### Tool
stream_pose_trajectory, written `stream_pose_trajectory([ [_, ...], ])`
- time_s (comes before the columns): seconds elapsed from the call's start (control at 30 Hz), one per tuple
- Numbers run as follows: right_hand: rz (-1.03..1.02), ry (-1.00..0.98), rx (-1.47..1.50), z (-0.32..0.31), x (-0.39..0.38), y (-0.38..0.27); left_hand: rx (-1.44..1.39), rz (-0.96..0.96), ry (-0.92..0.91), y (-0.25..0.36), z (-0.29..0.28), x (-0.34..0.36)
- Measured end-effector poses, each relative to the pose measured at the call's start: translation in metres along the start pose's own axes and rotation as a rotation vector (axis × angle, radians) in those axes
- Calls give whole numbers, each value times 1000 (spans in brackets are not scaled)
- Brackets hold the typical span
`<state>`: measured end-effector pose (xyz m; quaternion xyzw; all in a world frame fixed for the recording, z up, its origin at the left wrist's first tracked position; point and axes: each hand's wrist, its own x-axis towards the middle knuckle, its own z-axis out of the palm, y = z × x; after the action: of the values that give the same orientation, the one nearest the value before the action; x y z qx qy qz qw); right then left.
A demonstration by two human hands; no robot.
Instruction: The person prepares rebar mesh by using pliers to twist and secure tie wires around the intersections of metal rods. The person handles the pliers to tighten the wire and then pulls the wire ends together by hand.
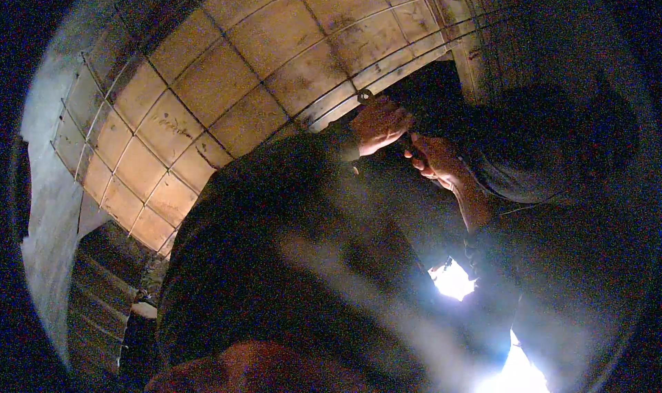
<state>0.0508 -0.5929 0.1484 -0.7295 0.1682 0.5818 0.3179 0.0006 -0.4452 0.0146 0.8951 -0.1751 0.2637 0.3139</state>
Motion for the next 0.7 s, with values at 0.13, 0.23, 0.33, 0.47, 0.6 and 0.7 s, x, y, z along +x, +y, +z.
stream_pose_trajectory([
  [0.13, -258, 328, -737, 13, -2, 3, -245, -34, -233, -11, 26, 3],
  [0.23, -831, 780, -1288, 32, -6, 0, -409, -119, -449, -25, 14, 14],
  [0.33, -922, 878, -1331, 25, 1, 12, -284, -79, -511, -22, 2, 20],
  [0.47, 34, 70, -84, 0, 2, 16, -55, 72, -134, -7, -10, 10],
  [0.6, 15, 12, -60, -3, -1, 7, -265, 64, -233, -15, 9, 10],
  [0.7, -834, 842, -1351, 28, -9, -1, -368, 41, -497, -27, 18, 20],
])
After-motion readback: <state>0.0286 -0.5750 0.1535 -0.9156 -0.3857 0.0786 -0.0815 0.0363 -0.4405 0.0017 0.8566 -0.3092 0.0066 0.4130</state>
